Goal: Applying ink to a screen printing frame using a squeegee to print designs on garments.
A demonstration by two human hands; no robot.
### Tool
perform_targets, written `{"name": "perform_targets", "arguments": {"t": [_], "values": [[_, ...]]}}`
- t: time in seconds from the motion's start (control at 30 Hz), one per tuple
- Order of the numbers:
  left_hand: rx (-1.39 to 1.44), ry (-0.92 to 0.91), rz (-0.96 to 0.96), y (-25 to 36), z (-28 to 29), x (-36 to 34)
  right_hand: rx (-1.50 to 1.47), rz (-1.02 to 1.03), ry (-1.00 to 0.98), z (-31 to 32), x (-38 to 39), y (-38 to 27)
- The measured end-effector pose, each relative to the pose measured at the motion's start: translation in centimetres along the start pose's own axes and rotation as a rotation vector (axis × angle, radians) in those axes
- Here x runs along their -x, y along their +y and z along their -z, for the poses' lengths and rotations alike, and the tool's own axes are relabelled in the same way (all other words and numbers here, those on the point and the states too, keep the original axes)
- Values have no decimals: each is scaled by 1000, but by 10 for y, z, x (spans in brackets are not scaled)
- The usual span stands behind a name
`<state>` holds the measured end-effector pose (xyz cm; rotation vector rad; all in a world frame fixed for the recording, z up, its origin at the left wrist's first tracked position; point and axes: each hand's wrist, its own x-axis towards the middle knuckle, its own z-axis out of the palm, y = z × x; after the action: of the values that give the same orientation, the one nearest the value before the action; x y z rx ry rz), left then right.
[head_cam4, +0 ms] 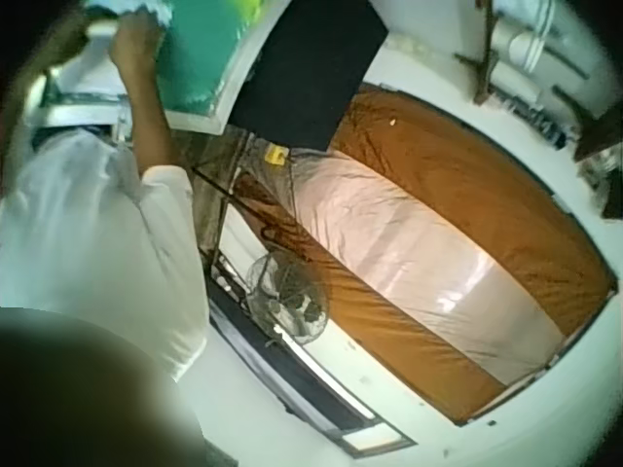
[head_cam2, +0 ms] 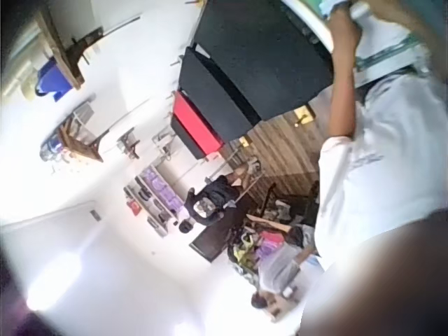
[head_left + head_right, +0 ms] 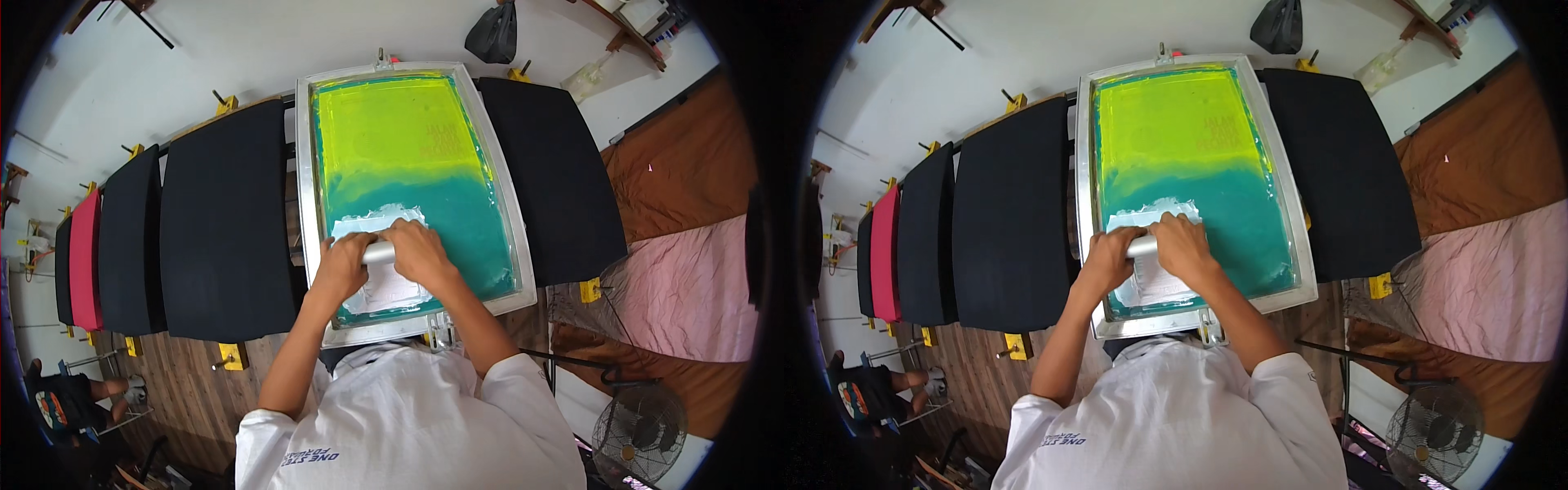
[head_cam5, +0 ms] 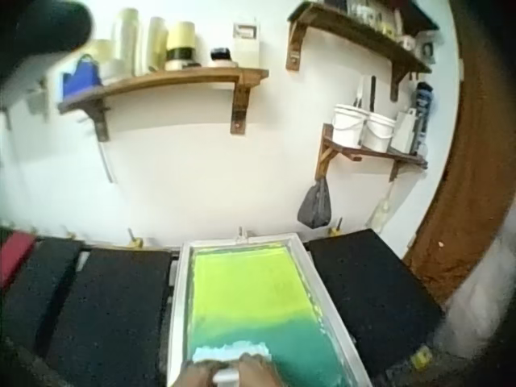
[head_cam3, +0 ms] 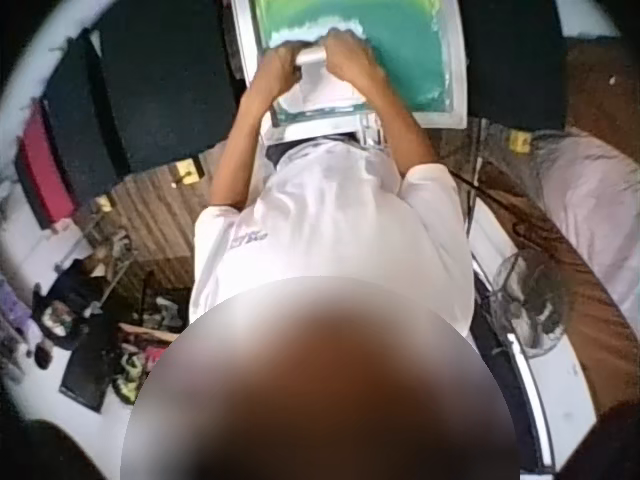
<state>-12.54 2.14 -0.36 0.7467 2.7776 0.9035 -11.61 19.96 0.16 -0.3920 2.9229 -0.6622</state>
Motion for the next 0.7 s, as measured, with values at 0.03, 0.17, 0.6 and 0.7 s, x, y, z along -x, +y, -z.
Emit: {"name": "perform_targets", "arguments": {"t": [0.03,0.17,0.6,0.7], "values": [[50,-45,16,-2,1,-6,11,-15,-59,1,-6,3],[-11,10,27,7,-13,17,-8,-14,-48,-2,16,-5],[122,-317,134,48,3,79,-161,-68,-299,15,85,-27],[51,-139,140,32,1,47,-60,-3,-173,24,47,-22]]}}
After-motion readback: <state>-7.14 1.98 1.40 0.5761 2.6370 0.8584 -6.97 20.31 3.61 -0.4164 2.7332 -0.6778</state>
